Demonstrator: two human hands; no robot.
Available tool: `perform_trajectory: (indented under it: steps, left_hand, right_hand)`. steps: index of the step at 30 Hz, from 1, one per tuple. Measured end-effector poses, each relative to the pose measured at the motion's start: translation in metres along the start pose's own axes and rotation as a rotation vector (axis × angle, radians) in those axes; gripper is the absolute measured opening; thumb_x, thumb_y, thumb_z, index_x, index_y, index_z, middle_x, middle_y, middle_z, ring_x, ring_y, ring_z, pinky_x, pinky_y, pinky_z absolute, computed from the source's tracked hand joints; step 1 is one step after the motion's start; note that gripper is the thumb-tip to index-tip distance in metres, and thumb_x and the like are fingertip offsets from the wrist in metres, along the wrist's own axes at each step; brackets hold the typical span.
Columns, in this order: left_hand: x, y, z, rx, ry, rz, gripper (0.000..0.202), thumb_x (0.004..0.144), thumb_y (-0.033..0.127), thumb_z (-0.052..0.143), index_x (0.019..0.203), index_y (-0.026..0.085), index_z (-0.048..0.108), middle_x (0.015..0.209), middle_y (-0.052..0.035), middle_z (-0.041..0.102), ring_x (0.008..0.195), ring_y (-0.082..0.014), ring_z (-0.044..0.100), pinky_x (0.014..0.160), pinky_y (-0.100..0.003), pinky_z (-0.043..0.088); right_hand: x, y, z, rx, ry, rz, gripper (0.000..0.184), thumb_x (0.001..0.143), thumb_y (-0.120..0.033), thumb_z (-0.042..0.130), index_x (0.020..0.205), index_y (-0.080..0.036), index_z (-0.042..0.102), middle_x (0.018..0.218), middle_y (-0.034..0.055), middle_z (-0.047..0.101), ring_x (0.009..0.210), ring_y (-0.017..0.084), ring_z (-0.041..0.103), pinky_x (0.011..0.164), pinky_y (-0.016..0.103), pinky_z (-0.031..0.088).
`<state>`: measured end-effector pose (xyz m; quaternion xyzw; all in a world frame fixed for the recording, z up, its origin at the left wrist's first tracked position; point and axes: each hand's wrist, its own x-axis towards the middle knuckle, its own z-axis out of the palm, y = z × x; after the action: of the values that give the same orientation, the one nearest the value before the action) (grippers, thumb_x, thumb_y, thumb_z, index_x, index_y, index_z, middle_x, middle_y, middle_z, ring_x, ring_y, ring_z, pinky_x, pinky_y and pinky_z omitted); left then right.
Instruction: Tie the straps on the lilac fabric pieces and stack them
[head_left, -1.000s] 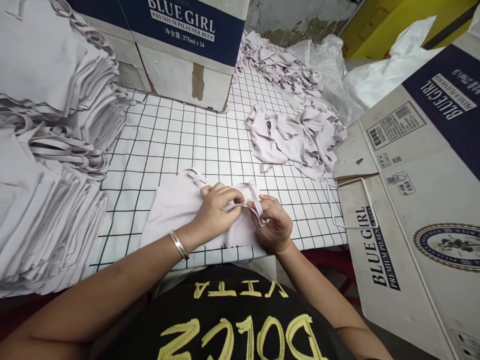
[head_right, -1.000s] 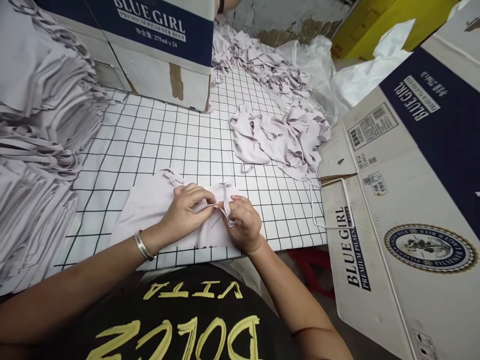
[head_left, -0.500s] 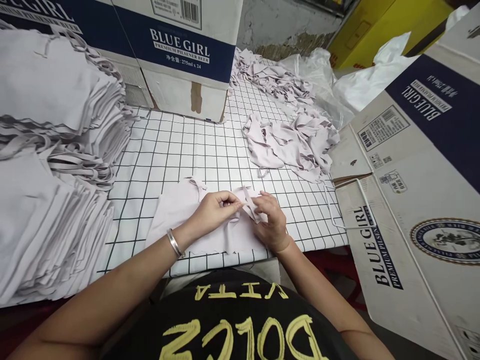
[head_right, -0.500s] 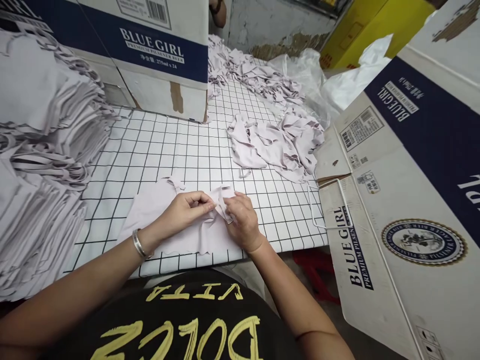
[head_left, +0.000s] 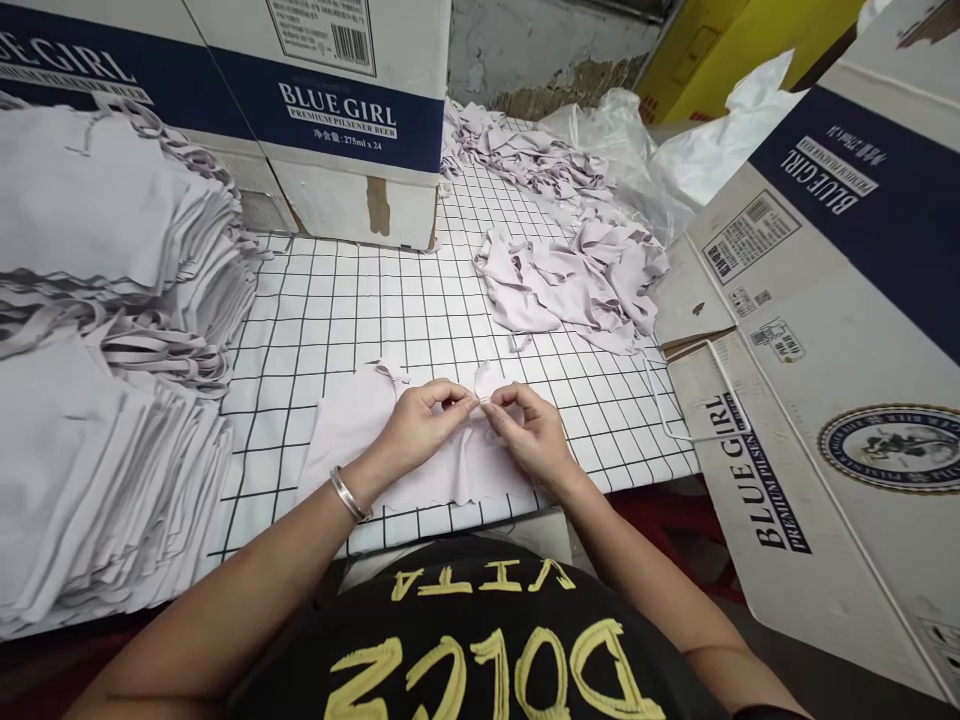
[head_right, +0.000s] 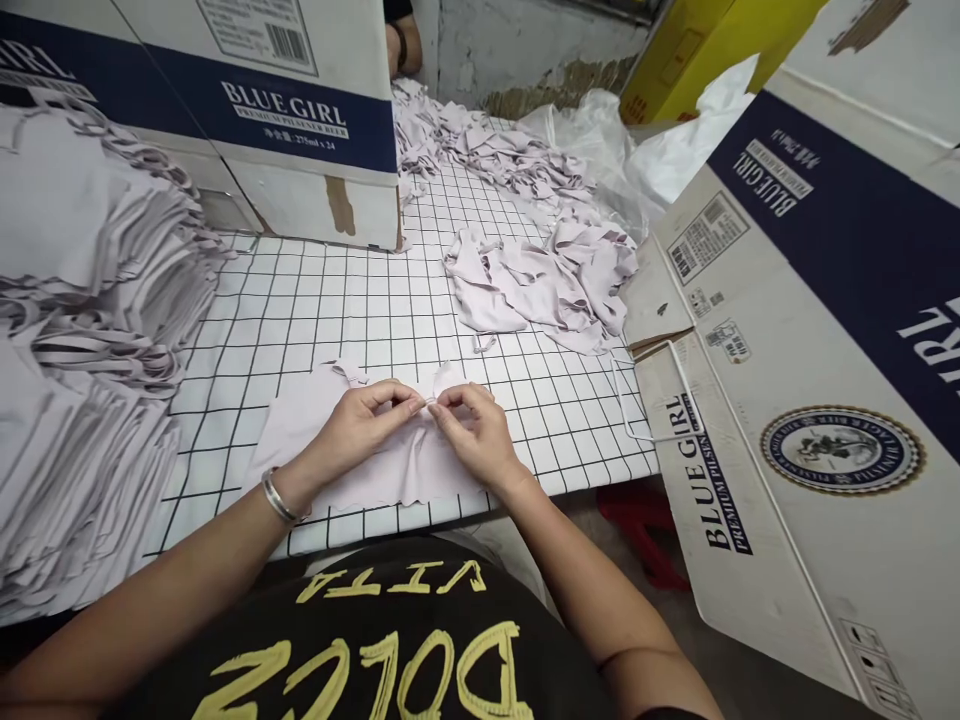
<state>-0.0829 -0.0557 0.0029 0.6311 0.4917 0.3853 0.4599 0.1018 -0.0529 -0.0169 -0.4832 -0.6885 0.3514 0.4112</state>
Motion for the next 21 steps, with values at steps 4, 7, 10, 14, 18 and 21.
perform_trajectory:
  steps: [4, 7, 10, 14, 18, 21]
  left_hand:
    - [-0.001, -0.01, -0.002, 0.5, 0.019, 0.021, 0.027, 0.081, 0.046, 0.064, 0.088, 0.019, 0.065, 0.093, -0.0053, 0.067, 0.097, -0.026, 0.052, 0.088, -0.043, 0.032]
    - [-0.003, -0.013, 0.0, 0.621, -0.07, 0.025, 0.019, 0.083, 0.035, 0.063, 0.077, 0.018, 0.059, 0.079, -0.0028, 0.065, 0.086, -0.0234, 0.051, 0.083, -0.041, 0.028]
    - [-0.007, -0.011, 0.003, 0.654, -0.028, 0.144, 0.007, 0.083, 0.015, 0.054, 0.077, 0.018, 0.054, 0.078, -0.0009, 0.062, 0.08, -0.0194, 0.051, 0.081, -0.039, 0.028]
    - [-0.014, -0.009, 0.009, 0.674, 0.03, 0.298, 0.016, 0.078, 0.003, 0.045, 0.076, 0.018, 0.049, 0.079, -0.003, 0.054, 0.077, -0.018, 0.048, 0.075, -0.033, 0.035]
    - [-0.018, -0.005, 0.011, 0.622, 0.019, 0.228, 0.016, 0.078, 0.004, 0.044, 0.078, 0.019, 0.047, 0.08, -0.0028, 0.051, 0.074, -0.0175, 0.048, 0.066, -0.029, 0.038]
    - [-0.017, -0.001, 0.009, 0.472, -0.052, 0.077, 0.012, 0.079, 0.008, 0.048, 0.083, 0.02, 0.049, 0.076, 0.0011, 0.055, 0.068, -0.0145, 0.05, 0.064, -0.027, 0.039]
  right_hand:
    - [0.003, 0.003, -0.01, 0.365, 0.056, 0.147, 0.022, 0.086, -0.04, 0.063, 0.086, -0.021, 0.051, 0.087, 0.004, 0.066, 0.087, 0.018, 0.064, 0.082, 0.035, 0.051]
    - [0.004, 0.0, -0.021, 0.492, 0.033, 0.283, 0.026, 0.084, -0.042, 0.065, 0.086, -0.021, 0.049, 0.067, -0.0033, 0.058, 0.057, 0.011, 0.055, 0.058, 0.026, 0.048]
    - [0.001, -0.005, -0.025, 0.478, -0.086, 0.357, 0.026, 0.082, -0.042, 0.068, 0.085, -0.02, 0.053, 0.06, -0.0057, 0.051, 0.049, 0.008, 0.043, 0.047, 0.021, 0.036]
    - [-0.009, -0.01, -0.016, 0.473, -0.312, 0.474, 0.028, 0.082, -0.042, 0.067, 0.085, -0.017, 0.055, 0.076, 0.0009, 0.064, 0.053, 0.007, 0.046, 0.049, 0.02, 0.037]
    - [-0.013, -0.011, -0.004, 0.524, -0.317, 0.562, 0.031, 0.079, -0.044, 0.069, 0.083, -0.018, 0.052, 0.08, 0.0022, 0.068, 0.05, 0.006, 0.044, 0.048, 0.021, 0.04]
    - [-0.012, -0.01, 0.0, 0.569, -0.266, 0.577, 0.032, 0.077, -0.044, 0.07, 0.084, -0.019, 0.051, 0.075, 0.0002, 0.067, 0.048, 0.006, 0.042, 0.048, 0.02, 0.041]
